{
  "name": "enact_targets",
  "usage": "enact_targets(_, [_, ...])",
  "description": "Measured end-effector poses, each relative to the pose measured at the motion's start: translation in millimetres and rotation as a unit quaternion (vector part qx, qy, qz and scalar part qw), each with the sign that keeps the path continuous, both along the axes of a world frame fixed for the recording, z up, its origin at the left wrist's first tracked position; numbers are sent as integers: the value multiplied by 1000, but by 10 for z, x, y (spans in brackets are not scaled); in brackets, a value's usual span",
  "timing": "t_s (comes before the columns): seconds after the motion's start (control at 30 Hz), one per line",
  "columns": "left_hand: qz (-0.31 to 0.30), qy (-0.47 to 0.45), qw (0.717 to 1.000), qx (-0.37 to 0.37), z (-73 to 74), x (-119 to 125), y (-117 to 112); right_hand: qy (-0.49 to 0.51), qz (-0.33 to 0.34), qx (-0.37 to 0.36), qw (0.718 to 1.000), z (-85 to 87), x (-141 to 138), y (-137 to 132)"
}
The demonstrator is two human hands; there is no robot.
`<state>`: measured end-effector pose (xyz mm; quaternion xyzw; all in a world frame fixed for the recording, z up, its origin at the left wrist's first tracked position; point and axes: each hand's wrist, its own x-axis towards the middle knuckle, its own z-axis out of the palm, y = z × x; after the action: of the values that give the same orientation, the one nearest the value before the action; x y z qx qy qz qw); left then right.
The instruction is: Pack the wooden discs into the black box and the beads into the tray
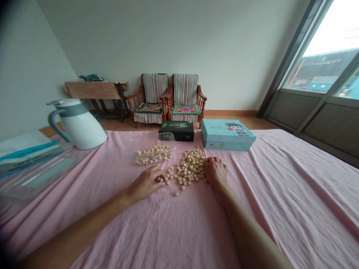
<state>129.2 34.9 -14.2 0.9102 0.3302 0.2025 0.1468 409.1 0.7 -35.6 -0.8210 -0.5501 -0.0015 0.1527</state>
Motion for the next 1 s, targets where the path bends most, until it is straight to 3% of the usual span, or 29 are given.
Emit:
enact_targets(0.13, [-43,16,999,-14,52,-81,18,-1,-1,-2,1000,11,-9,-10])
enact_targets(0.27, [-51,18,998,-14,36,-95,-15,3,-3,-5,1000,17,-13,-9])
enact_targets(0.37, [-45,14,999,4,107,-72,18,5,-1,-3,1000,13,-9,-6])
enact_targets(0.47, [2,-41,997,63,313,-53,188,3,1,-3,1000,-7,2,2])
enact_targets(0.57, [89,-115,978,148,536,-45,416,-6,1,-1,1000,-37,20,14])
enact_targets(0.63, [127,-118,965,196,598,-36,513,-11,5,1,1000,-53,32,23])
enact_targets(0.8, [136,31,970,202,417,24,473,-8,2,-4,1000,-58,37,28])
enact_targets(0.9, [145,60,968,198,313,38,420,-8,4,5,1000,-46,22,16])
enact_targets(1.0, [128,65,970,196,305,16,420,-10,2,6,1000,-37,11,9])
